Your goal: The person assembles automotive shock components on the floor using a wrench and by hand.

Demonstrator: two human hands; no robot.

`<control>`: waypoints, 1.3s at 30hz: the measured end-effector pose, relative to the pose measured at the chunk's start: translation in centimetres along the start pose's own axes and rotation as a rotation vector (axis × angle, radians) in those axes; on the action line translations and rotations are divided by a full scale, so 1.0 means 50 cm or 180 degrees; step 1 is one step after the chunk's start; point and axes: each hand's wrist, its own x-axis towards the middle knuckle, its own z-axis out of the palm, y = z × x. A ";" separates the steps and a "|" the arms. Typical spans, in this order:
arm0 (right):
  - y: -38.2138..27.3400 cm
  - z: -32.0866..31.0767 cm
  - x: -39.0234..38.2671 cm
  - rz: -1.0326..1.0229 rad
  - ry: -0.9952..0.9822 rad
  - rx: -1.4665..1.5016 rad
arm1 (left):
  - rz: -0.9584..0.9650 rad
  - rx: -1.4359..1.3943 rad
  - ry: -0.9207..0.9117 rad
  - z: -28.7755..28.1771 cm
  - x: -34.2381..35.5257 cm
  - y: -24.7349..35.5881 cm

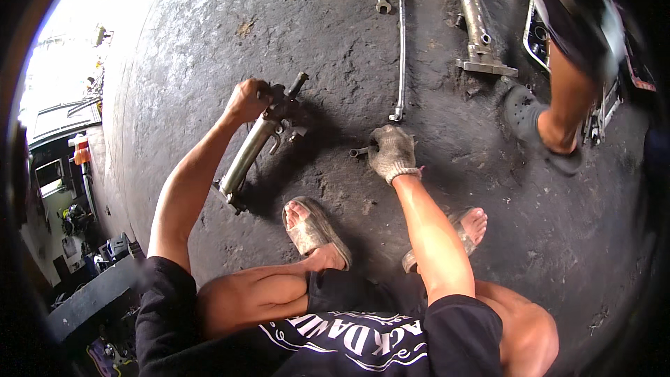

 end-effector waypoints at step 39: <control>0.065 -0.229 0.098 0.1503 -0.1787 0.2478 | 0.1217 -0.0277 -0.0911 0.011 -0.130 0.178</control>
